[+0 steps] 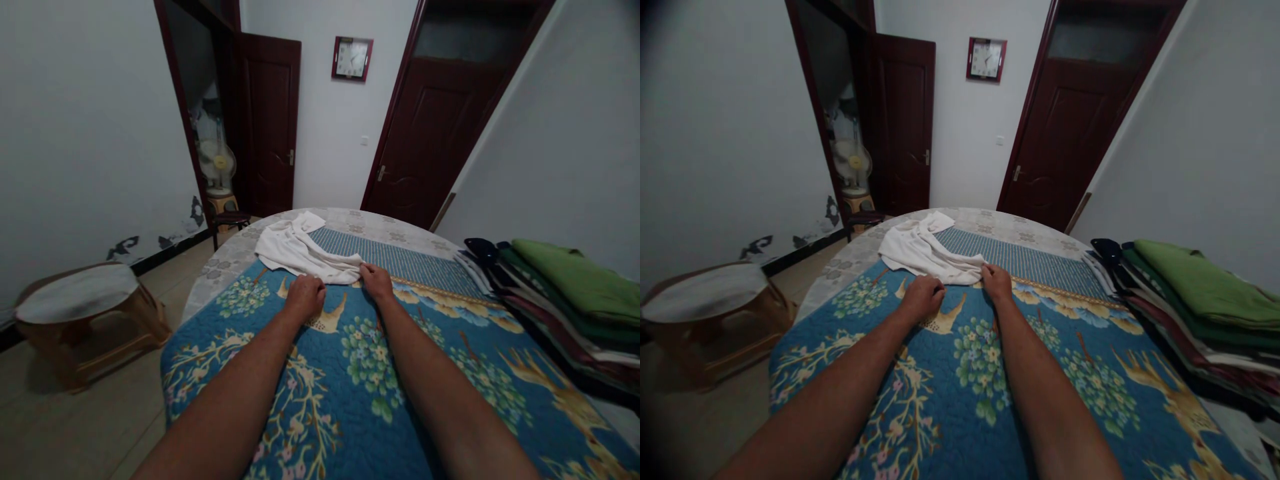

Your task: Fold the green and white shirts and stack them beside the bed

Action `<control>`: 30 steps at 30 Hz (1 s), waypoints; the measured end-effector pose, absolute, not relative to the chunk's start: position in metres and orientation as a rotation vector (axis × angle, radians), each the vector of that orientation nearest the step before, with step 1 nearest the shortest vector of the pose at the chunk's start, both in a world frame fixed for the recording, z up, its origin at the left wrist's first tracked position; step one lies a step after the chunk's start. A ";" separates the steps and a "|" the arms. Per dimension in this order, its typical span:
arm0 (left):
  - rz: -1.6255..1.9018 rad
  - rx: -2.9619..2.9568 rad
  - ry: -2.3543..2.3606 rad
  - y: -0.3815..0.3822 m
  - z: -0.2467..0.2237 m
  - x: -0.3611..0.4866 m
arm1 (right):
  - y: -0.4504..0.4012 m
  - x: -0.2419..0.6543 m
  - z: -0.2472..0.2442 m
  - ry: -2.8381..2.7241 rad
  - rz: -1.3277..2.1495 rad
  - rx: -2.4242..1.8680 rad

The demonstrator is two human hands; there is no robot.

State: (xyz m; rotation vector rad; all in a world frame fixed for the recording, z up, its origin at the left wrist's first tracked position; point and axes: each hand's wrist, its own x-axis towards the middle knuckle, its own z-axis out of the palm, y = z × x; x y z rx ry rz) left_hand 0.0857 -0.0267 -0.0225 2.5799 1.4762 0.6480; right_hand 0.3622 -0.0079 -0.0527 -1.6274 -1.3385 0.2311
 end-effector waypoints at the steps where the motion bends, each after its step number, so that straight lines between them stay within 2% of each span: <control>1: 0.653 2.577 1.470 -0.026 -0.023 0.085 | -0.009 0.366 -0.053 -1.251 0.251 -1.602; 4: 0.670 2.558 1.458 -0.026 -0.023 0.084 | -0.017 0.374 -0.051 -0.933 0.352 -1.447; 9: 0.752 2.488 1.407 -0.024 -0.024 0.083 | -0.059 0.373 -0.042 -0.617 0.771 -1.069; 17: 0.834 2.302 1.334 -0.028 -0.019 0.086 | -0.167 0.357 -0.029 -1.002 1.501 -0.999; 22: 0.840 2.108 0.968 -0.049 -0.004 0.091 | -0.194 0.306 -0.030 -1.363 1.964 -0.905; 26: 0.789 1.919 0.742 -0.070 0.003 0.095 | -0.196 0.267 -0.025 -1.613 2.092 -0.830; 30: 0.583 1.607 0.511 -0.080 0.005 0.097 | -0.198 0.275 -0.023 -1.473 2.160 -0.720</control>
